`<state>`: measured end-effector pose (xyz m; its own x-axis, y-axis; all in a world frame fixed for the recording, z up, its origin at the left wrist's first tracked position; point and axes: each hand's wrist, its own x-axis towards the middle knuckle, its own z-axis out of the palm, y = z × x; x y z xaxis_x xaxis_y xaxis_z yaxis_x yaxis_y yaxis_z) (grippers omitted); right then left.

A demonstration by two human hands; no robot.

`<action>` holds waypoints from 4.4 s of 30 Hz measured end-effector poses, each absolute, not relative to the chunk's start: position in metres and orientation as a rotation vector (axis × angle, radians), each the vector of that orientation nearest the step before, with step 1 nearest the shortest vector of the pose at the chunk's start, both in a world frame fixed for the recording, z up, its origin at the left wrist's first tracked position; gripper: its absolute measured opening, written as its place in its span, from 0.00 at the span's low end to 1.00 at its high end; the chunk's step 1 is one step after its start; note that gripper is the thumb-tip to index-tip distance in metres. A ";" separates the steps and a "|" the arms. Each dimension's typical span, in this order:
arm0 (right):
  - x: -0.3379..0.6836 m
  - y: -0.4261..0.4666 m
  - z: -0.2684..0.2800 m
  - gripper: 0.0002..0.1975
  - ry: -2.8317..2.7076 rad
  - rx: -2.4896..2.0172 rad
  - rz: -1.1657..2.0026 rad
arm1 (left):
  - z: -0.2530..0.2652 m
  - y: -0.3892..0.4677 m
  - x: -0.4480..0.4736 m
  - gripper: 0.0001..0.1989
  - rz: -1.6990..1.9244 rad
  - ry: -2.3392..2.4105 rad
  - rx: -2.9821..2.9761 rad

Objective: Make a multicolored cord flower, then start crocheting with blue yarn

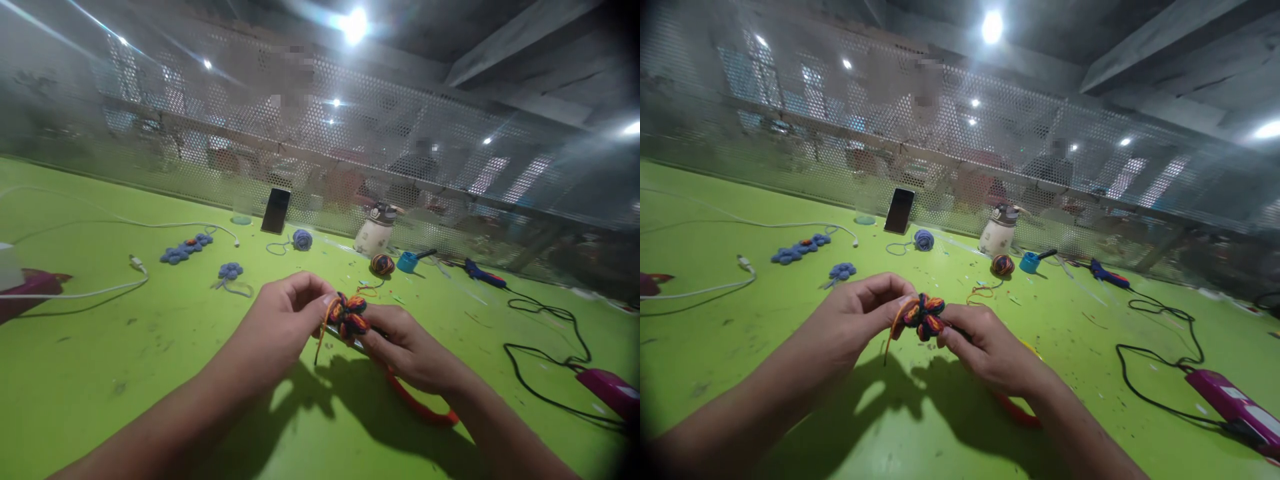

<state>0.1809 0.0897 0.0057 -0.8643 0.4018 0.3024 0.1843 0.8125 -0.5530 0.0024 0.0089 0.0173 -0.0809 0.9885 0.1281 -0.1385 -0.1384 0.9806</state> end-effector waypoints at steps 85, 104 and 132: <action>0.178 0.080 0.006 0.18 -2.447 -0.561 1.188 | 0.015 0.014 -0.006 0.05 1.315 1.079 1.315; 0.184 0.092 0.011 0.21 -2.776 -0.576 0.946 | 0.010 0.024 -0.016 0.04 1.025 1.211 1.532; 0.161 0.079 -0.008 0.16 -2.153 -0.826 1.431 | 0.002 0.026 -0.004 0.17 1.314 1.417 1.692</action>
